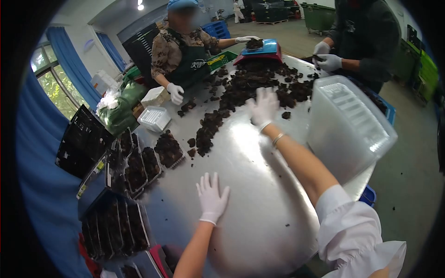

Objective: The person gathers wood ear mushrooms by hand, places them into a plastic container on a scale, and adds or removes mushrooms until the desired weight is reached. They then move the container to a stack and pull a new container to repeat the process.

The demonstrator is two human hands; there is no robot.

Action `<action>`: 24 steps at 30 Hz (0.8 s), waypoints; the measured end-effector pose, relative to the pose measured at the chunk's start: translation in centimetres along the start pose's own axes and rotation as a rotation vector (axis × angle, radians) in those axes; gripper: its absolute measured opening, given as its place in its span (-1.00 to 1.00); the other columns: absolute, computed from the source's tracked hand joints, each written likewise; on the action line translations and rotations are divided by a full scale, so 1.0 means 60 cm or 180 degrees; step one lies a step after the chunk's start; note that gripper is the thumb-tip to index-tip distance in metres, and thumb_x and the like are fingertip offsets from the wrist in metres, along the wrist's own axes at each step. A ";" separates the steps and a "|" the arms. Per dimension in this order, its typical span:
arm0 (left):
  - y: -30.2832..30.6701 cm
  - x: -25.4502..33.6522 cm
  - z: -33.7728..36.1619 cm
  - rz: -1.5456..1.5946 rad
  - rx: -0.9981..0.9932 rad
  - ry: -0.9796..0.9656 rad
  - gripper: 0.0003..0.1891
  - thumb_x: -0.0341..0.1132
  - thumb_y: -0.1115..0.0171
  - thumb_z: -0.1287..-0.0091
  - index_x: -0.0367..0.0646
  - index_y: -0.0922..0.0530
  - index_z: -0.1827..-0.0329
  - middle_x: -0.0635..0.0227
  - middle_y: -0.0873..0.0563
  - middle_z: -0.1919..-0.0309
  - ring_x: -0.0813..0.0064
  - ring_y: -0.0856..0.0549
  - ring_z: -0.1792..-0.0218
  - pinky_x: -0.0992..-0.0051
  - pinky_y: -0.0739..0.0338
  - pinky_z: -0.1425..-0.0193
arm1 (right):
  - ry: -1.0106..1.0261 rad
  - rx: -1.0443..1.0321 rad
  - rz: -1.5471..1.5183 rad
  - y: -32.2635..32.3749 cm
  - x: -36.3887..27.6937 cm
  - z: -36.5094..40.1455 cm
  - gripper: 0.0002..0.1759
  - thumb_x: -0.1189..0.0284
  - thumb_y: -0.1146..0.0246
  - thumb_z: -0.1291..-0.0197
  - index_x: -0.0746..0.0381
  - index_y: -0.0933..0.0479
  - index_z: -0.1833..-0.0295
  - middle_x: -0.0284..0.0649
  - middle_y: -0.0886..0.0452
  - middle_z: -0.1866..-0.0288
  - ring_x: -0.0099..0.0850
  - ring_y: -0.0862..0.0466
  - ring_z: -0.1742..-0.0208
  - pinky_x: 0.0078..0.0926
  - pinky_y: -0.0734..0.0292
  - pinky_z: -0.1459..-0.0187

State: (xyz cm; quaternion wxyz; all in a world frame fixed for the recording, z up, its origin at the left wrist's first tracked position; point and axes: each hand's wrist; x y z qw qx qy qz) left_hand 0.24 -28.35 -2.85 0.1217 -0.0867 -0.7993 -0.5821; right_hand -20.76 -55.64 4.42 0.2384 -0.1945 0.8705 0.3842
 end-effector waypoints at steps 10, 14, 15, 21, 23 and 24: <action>0.029 0.032 -0.009 -0.0124 -0.0452 0.0132 -0.24 0.02 -0.28 -0.34 -0.14 -0.31 -0.54 -0.10 -0.25 -0.50 -0.14 -0.16 -0.54 -0.11 0.11 -0.62 | -0.2523 0.0425 0.1820 -0.051 0.344 -0.244 0.01 -0.52 0.13 -0.18 -0.13 -0.25 -0.59 0.03 -0.21 -0.61 0.13 -0.15 -0.60 0.20 0.08 -0.54; 0.031 0.036 -0.012 -0.0162 -0.0513 0.0165 -0.24 0.01 -0.30 -0.32 -0.15 -0.31 -0.53 -0.10 -0.26 -0.48 -0.15 -0.15 -0.53 -0.13 0.11 -0.61 | -0.1743 -0.0990 0.0877 -0.089 0.359 -0.283 0.03 -0.58 0.14 -0.07 -0.25 -0.33 -0.55 -0.05 -0.37 -0.55 -0.01 -0.28 -0.58 0.03 -0.04 -0.54; 0.029 0.037 -0.013 -0.0160 -0.0523 0.0189 -0.24 0.01 -0.30 -0.32 -0.15 -0.31 -0.53 -0.10 -0.26 -0.48 -0.15 -0.15 -0.53 -0.13 0.11 -0.61 | -0.1324 -0.1392 0.0553 -0.116 0.362 -0.296 0.06 -0.59 0.10 -0.05 -0.17 -0.38 -0.53 -0.01 -0.37 -0.55 -0.05 -0.32 -0.57 -0.11 -0.08 -0.56; 0.032 0.033 -0.011 -0.0107 -0.0415 0.0117 -0.25 0.00 -0.30 -0.33 -0.15 -0.32 -0.52 -0.10 -0.24 -0.49 -0.15 -0.16 -0.52 -0.12 0.09 -0.61 | 0.0292 -0.1816 0.0201 -0.199 0.179 -0.168 -0.24 -0.35 -0.14 -0.15 -0.03 -0.66 -0.22 -0.08 -0.68 -0.20 -0.08 -0.64 -0.23 -0.22 -0.51 -0.24; 0.025 0.030 -0.007 -0.0106 -0.0345 0.0090 -0.21 -0.01 -0.29 -0.33 -0.17 -0.25 -0.56 -0.11 -0.21 -0.51 -0.16 -0.17 -0.51 -0.09 0.07 -0.61 | 0.0516 -0.2100 -0.0508 -0.158 0.109 -0.094 -0.31 -0.24 -0.24 -0.16 0.13 -0.72 -0.07 -0.06 -0.73 -0.08 -0.08 -0.68 -0.15 -0.26 -0.55 -0.19; 0.022 0.030 -0.003 -0.0064 -0.0345 0.0085 -0.21 -0.01 -0.29 -0.33 -0.17 -0.25 -0.56 -0.11 -0.21 -0.51 -0.16 -0.17 -0.51 -0.09 0.07 -0.61 | 0.0934 -0.2092 -0.0843 -0.166 0.097 -0.058 -0.35 -0.20 -0.27 -0.17 0.17 -0.73 -0.03 -0.05 -0.74 -0.04 -0.09 -0.70 -0.08 -0.25 -0.56 -0.16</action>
Point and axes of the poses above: each hand's wrist, its own z-axis away from the middle knuckle, its own y-axis out of the back of the hand, x = y × z
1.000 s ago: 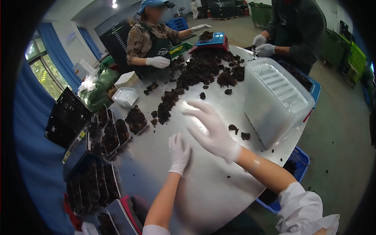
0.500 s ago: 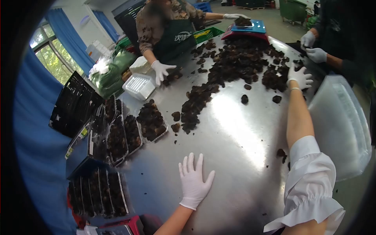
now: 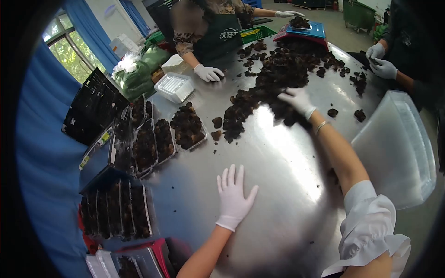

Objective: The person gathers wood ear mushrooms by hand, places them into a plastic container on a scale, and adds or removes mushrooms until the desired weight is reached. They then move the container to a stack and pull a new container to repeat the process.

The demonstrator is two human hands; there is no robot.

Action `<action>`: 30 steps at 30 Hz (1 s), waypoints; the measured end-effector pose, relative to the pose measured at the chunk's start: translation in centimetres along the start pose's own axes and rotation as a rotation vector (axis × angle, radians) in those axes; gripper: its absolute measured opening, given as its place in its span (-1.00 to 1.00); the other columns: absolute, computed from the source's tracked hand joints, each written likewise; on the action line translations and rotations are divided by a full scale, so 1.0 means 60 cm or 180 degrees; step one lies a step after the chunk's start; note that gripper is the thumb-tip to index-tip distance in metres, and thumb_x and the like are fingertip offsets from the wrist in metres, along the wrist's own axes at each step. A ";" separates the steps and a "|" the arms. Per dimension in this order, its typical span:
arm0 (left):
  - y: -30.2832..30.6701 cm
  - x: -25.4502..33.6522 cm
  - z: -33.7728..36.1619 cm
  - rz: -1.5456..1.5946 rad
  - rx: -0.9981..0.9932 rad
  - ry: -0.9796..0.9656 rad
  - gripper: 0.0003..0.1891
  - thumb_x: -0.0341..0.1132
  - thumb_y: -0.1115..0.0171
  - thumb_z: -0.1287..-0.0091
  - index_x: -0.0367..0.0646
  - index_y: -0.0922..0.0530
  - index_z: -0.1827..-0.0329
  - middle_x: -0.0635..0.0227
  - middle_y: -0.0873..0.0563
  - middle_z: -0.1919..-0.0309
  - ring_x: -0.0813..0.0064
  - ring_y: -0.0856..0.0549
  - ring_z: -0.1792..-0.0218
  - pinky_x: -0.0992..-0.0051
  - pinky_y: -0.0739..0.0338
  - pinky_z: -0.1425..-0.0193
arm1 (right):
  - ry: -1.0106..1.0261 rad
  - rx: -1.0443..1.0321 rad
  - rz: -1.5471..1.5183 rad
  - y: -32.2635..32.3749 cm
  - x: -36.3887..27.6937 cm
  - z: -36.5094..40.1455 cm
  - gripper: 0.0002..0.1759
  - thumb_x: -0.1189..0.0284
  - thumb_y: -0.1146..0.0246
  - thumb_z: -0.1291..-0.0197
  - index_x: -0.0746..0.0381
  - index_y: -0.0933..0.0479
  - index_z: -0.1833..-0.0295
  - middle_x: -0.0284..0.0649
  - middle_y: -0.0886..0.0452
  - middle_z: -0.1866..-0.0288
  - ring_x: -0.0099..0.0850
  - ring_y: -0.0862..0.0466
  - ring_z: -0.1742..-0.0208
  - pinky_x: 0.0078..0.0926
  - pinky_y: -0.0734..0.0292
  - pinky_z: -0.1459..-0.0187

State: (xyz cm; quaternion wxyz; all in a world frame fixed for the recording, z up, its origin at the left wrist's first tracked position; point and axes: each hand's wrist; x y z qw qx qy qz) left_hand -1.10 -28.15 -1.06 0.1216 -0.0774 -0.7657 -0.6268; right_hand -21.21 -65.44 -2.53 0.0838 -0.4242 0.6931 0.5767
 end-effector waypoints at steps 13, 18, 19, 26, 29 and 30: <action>0.004 -0.017 0.004 0.0645 0.0557 0.0153 0.04 0.25 -0.16 -0.37 -0.26 0.11 -0.66 -0.21 0.01 -0.58 -0.21 0.01 -0.59 -0.21 0.16 -0.60 | 0.0168 0.0125 0.0088 0.020 -0.112 -0.089 -0.36 -0.19 -0.11 -0.35 0.08 -0.63 -0.22 -0.04 -0.55 -0.33 -0.02 -0.52 -0.33 -0.13 -0.44 -0.31; 0.015 -0.014 -0.002 0.0639 0.0212 0.0248 0.07 0.35 -0.06 -0.37 -0.28 0.11 -0.66 -0.20 0.01 -0.59 -0.19 0.02 -0.61 -0.21 0.19 -0.59 | -0.0744 -0.0403 0.1333 -0.025 -0.080 -0.201 -0.03 -0.55 0.05 -0.11 -0.35 -0.23 -0.58 -0.19 -0.02 -0.71 0.10 -0.01 -0.67 0.43 0.12 -0.52; 0.015 -0.014 -0.002 0.0677 0.0189 0.0289 0.08 0.36 -0.08 -0.36 -0.27 0.11 -0.66 -0.20 0.01 -0.59 -0.18 0.02 -0.61 -0.20 0.20 -0.60 | -0.0804 -0.0547 0.1454 -0.037 -0.079 -0.199 -0.02 -0.56 0.05 -0.09 -0.36 -0.23 -0.58 -0.19 -0.01 -0.71 0.11 0.01 -0.67 0.45 0.15 -0.52; 0.013 -0.014 -0.002 0.0765 0.0375 0.0259 0.09 0.30 -0.18 -0.33 -0.22 0.12 -0.67 -0.19 0.01 -0.59 -0.19 -0.02 -0.60 -0.20 0.17 -0.60 | 0.0317 -0.1120 0.1176 -0.088 -0.119 -0.130 -0.30 -0.38 -0.14 -0.13 -0.34 -0.55 -0.33 -0.35 -0.27 -0.59 0.07 -0.20 -0.56 0.32 0.00 -0.51; 0.010 -0.012 -0.002 0.0815 0.0517 0.0331 0.08 0.24 -0.23 -0.33 -0.22 0.14 -0.67 -0.17 0.00 -0.59 -0.14 -0.04 -0.60 -0.16 0.13 -0.61 | 0.0845 -0.1266 0.0853 -0.079 -0.164 -0.020 -0.31 -0.34 -0.20 -0.10 -0.27 -0.61 -0.28 -0.25 -0.32 -0.55 0.16 -0.27 -0.49 0.16 -0.17 -0.49; 0.010 -0.013 -0.001 0.0842 0.0606 0.0336 0.06 0.22 -0.24 -0.35 -0.22 0.11 -0.67 -0.17 -0.02 -0.59 -0.13 -0.04 -0.60 -0.06 0.09 -0.63 | 0.0875 -0.1321 0.0771 -0.072 -0.185 0.024 -0.32 -0.33 -0.21 -0.10 -0.26 -0.63 -0.26 -0.25 -0.32 -0.55 0.17 -0.28 -0.48 0.15 -0.16 -0.49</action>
Point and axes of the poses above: each hand's wrist, its own z-axis away from the middle knuckle, its own y-axis out of the back of the hand, x = y × z
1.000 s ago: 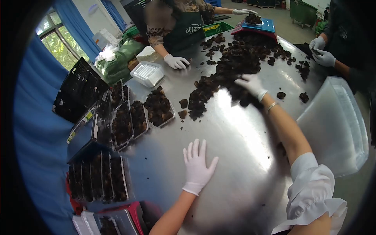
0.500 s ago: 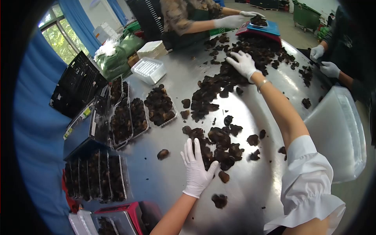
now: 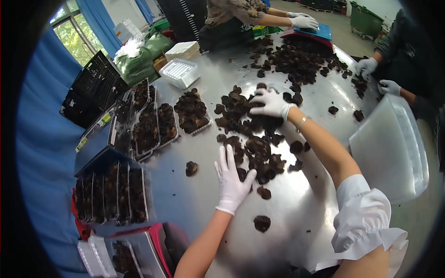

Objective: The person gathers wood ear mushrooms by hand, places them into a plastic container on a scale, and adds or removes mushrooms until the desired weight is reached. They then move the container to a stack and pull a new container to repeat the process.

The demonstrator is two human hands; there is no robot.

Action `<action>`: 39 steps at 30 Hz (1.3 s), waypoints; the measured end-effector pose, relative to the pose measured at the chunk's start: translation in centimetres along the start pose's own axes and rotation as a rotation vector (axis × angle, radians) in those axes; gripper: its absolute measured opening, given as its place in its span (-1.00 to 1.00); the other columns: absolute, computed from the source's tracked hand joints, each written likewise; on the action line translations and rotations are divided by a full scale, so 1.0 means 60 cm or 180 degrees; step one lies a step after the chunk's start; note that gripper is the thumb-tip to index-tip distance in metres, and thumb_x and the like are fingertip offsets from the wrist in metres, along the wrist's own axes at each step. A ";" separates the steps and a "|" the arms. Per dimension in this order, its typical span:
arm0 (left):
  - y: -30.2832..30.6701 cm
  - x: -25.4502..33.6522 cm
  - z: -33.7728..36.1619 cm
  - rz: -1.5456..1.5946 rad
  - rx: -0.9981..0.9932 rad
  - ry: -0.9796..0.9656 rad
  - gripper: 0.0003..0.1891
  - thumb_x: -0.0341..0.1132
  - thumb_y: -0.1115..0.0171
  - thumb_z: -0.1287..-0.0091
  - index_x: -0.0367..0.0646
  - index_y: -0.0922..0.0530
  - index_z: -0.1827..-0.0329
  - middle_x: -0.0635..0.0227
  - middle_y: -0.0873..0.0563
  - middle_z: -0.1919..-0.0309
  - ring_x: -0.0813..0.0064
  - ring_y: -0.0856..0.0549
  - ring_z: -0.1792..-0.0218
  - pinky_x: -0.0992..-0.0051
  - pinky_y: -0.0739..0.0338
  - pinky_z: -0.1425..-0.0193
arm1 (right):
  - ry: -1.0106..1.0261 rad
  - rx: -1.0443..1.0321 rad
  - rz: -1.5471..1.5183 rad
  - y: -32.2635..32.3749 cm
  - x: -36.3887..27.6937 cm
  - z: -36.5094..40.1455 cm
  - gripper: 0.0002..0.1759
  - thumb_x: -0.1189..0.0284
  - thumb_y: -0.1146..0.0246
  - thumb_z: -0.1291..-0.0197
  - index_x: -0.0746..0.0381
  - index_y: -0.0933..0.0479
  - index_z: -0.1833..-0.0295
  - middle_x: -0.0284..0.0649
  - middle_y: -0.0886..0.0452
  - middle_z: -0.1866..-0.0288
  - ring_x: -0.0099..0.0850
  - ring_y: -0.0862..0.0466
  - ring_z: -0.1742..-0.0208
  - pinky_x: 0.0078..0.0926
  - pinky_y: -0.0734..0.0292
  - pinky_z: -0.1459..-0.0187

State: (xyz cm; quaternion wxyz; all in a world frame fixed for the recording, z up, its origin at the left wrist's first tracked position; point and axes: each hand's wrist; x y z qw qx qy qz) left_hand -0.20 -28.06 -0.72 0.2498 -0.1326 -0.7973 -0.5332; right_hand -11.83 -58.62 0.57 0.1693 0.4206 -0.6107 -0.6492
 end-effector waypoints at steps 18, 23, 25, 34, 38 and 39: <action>0.137 0.061 0.244 0.0864 0.0439 0.1019 -0.38 0.02 -0.16 -0.49 -0.10 -0.36 -0.51 -0.14 -0.19 -0.52 -0.16 -0.14 -0.55 -0.07 0.05 -0.60 | -0.0343 0.0612 -0.0446 -0.055 -0.291 0.558 -0.33 -0.06 -0.10 -0.42 -0.02 -0.33 -0.53 0.12 -0.16 -0.61 0.34 -0.14 -0.54 0.32 0.05 -0.50; 0.182 0.194 0.422 0.0278 -0.0196 -0.0229 -0.47 -0.18 -0.23 -0.44 0.01 -0.43 -0.46 -0.08 -0.18 -0.53 -0.07 -0.18 -0.52 0.07 -0.04 -0.59 | -0.0444 0.1325 -0.1247 -0.060 -0.355 0.615 -0.44 0.20 -0.15 -0.44 0.08 -0.37 -0.50 0.11 -0.24 -0.56 0.17 -0.19 -0.56 0.08 -0.04 -0.54; 0.158 0.218 0.481 -0.0039 -0.0571 -0.0921 -0.50 -0.23 -0.23 -0.41 -0.01 -0.47 -0.42 -0.07 -0.23 -0.51 -0.06 -0.24 -0.48 0.07 -0.06 -0.57 | -0.0515 0.1813 -0.2126 -0.041 -0.348 0.630 -0.53 0.29 -0.15 -0.45 0.15 -0.47 -0.41 0.09 -0.33 -0.52 0.00 -0.24 -0.56 -0.18 -0.13 -0.53; 0.152 0.121 0.496 0.0282 0.0163 -0.0119 -0.34 -0.62 -0.20 -0.21 -0.11 -0.45 -0.45 0.15 -0.58 -0.20 0.09 -0.54 -0.19 0.22 -0.45 -0.33 | 0.0201 0.0985 -0.0979 -0.043 -0.414 0.631 -0.55 0.40 -0.35 -0.16 0.11 -0.59 -0.20 -0.17 -0.61 -0.08 -0.14 -0.57 -0.05 -0.21 -0.48 -0.10; 0.162 0.089 0.485 0.0583 0.0458 0.0211 -0.23 -0.68 -0.18 -0.24 -0.15 -0.25 -0.58 0.17 -0.58 -0.21 0.15 -0.58 -0.17 0.19 -0.47 -0.32 | 0.0602 0.0876 -0.0262 -0.100 -0.448 0.595 -0.68 0.42 -0.32 -0.18 0.11 -0.64 -0.08 -0.16 -0.63 0.06 -0.16 -0.59 0.06 -0.23 -0.52 -0.02; 0.167 0.090 0.482 0.1748 0.0455 0.0860 -0.19 -0.69 -0.17 -0.26 -0.16 -0.16 -0.62 0.16 -0.58 -0.21 0.24 -0.59 -0.19 0.26 -0.49 -0.33 | 0.0522 0.0859 -0.0468 -0.110 -0.438 0.587 -0.73 0.44 -0.37 -0.16 0.14 -0.64 -0.01 -0.15 -0.63 0.09 -0.16 -0.60 0.07 -0.26 -0.54 0.01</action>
Point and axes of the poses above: each hand's wrist, its own z-axis away from the middle knuckle, its own y-axis out of the back of the hand, x = y × z
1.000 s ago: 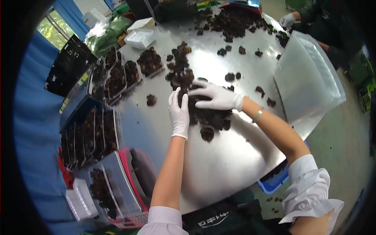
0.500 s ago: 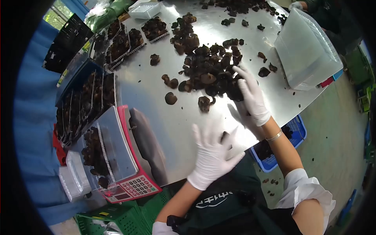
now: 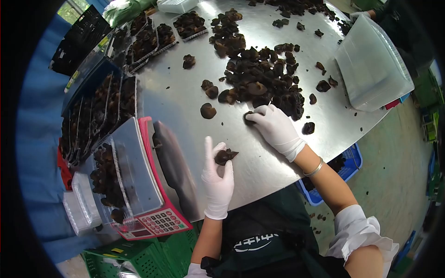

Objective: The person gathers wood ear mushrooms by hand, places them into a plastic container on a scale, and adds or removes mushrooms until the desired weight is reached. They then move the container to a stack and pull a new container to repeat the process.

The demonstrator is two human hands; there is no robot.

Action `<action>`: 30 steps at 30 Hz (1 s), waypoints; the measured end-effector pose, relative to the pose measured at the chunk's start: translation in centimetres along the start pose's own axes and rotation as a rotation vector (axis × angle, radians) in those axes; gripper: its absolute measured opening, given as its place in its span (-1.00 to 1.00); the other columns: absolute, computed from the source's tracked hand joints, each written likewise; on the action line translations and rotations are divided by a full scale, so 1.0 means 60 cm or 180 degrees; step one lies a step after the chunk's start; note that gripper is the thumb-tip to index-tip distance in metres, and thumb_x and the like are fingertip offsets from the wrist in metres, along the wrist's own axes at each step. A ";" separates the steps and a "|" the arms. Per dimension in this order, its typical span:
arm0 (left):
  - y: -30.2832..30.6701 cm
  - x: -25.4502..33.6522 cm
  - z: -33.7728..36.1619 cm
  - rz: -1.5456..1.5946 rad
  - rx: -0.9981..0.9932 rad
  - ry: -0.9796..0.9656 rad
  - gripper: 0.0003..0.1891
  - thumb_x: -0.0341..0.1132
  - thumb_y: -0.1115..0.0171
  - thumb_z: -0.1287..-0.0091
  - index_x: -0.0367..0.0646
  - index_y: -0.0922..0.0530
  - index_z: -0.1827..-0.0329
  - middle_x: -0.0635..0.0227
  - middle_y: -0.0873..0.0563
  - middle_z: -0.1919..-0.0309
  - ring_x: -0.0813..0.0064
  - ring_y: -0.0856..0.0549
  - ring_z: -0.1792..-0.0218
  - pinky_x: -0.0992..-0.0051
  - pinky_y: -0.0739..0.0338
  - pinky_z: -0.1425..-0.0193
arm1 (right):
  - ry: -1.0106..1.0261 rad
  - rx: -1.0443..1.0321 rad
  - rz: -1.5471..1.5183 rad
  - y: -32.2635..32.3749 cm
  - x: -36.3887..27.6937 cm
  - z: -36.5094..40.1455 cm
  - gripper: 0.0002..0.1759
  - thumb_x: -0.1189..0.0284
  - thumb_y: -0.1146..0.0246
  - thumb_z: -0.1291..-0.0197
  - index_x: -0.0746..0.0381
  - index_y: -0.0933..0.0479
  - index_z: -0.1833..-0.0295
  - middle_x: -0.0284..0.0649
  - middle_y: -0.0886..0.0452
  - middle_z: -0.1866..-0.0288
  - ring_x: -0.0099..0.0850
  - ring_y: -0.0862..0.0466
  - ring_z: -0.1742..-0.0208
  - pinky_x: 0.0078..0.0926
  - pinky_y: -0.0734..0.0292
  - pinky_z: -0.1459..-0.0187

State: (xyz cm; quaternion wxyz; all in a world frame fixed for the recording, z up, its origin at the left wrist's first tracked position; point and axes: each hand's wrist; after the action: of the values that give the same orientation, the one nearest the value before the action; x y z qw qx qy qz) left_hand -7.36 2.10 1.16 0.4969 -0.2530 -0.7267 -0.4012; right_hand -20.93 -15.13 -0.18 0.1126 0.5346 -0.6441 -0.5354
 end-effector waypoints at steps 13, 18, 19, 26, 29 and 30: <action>0.033 -0.022 -0.009 0.2270 0.0228 0.0880 -0.27 -0.58 -0.24 -0.36 -0.26 -0.16 -0.59 0.14 -0.61 -0.13 0.35 -0.62 -0.18 0.25 -0.59 -0.34 | -0.2810 0.1307 0.1301 0.263 0.028 0.296 -0.46 0.54 -0.22 -0.27 0.28 -0.46 -0.39 -0.07 -0.48 -0.41 -0.19 -0.46 -0.43 -0.22 -0.25 -0.49; 0.012 -0.025 0.004 0.1219 0.0215 0.0446 -0.31 -0.74 -0.05 -0.23 -0.31 -0.29 -0.51 0.13 -0.57 -0.24 0.28 -0.55 -0.32 0.28 -0.34 -0.54 | -0.1754 0.0714 0.0562 0.179 -0.001 0.137 -0.34 0.34 -0.30 -0.24 0.16 -0.39 -0.46 0.04 -0.34 -0.52 -0.02 -0.21 -0.59 -0.08 -0.03 -0.57; 0.011 -0.028 0.006 0.0636 0.0127 0.0329 -0.31 -0.76 -0.04 -0.19 -0.33 -0.33 -0.49 0.14 -0.56 -0.26 0.27 -0.54 -0.35 0.29 -0.31 -0.56 | -0.1517 0.0627 0.0755 0.158 0.010 0.103 -0.30 0.27 -0.32 -0.23 0.16 -0.36 -0.48 0.08 -0.32 -0.53 0.03 -0.19 -0.60 -0.04 0.00 -0.58; 0.021 -0.028 0.004 0.0092 0.0161 -0.0191 -0.46 -0.47 -0.13 -0.38 -0.33 -0.38 -0.45 0.03 -0.46 -0.37 0.15 -0.39 -0.47 0.21 -0.24 -0.57 | -0.0939 -0.0511 0.0462 0.016 -0.087 0.005 -0.40 0.35 -0.27 -0.16 0.16 -0.45 -0.36 0.00 -0.39 -0.44 -0.02 -0.46 -0.27 -0.04 -0.38 -0.19; 0.012 -0.021 0.001 0.0455 0.0372 -0.0038 -0.47 -0.26 -0.10 -0.49 -0.32 -0.36 -0.47 0.00 -0.39 -0.43 0.11 -0.33 -0.51 0.20 -0.20 -0.58 | 0.0001 -0.0570 -0.0017 -0.011 -0.150 0.035 -0.50 0.37 -0.28 -0.13 0.14 -0.51 -0.23 -0.11 -0.48 -0.33 -0.17 -0.50 -0.22 0.00 -0.35 -0.20; 0.020 -0.026 0.000 -0.0020 0.0199 -0.0141 -0.44 -0.12 -0.06 -0.55 -0.31 -0.35 -0.48 0.00 -0.36 -0.46 0.11 -0.33 -0.50 0.18 -0.20 -0.57 | 0.0199 -0.0306 -0.0404 -0.012 -0.143 0.029 -0.59 0.43 -0.27 -0.13 0.11 -0.58 -0.15 -0.21 -0.54 -0.30 -0.21 -0.53 -0.16 -0.05 -0.35 -0.21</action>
State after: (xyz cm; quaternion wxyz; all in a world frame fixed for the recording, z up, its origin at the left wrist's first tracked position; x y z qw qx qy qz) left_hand -5.84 2.85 0.10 0.4871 -0.2439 -0.7505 -0.3741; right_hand -18.31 -7.11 2.24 0.1241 0.5847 -0.5786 -0.5549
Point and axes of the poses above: each hand's wrist, its own z-axis away from the middle knuckle, its own y-axis out of the back of the hand, x = y × z
